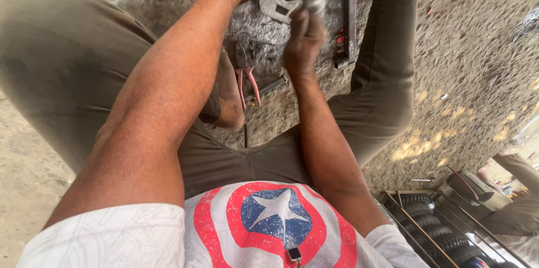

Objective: The person sits on the ground at a motorcycle repair yard and uses pliers to work on a metal brake hub plate, pulling and fitting small springs and pins into the plate. They repeatedly pick parts from a bucket of scrap components, position them in the hub, and press them into place by hand.

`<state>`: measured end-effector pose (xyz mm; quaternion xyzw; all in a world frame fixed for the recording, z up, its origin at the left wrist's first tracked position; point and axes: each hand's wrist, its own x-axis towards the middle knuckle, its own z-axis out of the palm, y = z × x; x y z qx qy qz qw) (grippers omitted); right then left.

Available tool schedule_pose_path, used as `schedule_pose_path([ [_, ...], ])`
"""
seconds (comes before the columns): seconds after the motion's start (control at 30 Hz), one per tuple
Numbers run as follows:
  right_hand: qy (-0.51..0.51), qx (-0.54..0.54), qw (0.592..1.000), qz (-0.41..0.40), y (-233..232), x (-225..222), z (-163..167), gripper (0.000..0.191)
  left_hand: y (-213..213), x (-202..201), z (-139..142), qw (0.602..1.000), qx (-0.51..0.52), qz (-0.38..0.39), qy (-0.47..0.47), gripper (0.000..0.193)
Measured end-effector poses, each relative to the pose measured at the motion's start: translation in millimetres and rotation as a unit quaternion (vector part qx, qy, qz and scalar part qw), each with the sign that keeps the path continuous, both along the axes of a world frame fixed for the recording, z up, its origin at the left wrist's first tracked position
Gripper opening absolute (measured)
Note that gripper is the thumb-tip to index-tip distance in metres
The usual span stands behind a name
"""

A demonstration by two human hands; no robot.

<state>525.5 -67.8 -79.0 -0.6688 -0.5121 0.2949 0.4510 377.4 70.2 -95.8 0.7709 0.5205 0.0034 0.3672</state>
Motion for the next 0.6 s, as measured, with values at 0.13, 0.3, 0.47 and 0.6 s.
schedule_pose_path([
  [0.13,-0.12,-0.2,0.971,0.054,-1,-17,-4,0.039,-2,0,11,0.999,-0.024,0.045,-0.005,0.023],
  [0.3,-0.035,-0.126,0.991,0.001,4,-8,7,0.046,-2,-4,23,0.995,-0.077,0.063,-0.003,0.022],
  [0.47,-0.052,-0.105,0.993,0.002,9,-10,6,0.047,3,-2,27,1.0,0.011,-0.003,-0.017,0.03],
  [0.6,-0.083,-0.235,0.968,0.013,5,-16,4,0.049,3,2,23,1.0,-0.004,0.011,-0.003,0.043],
])
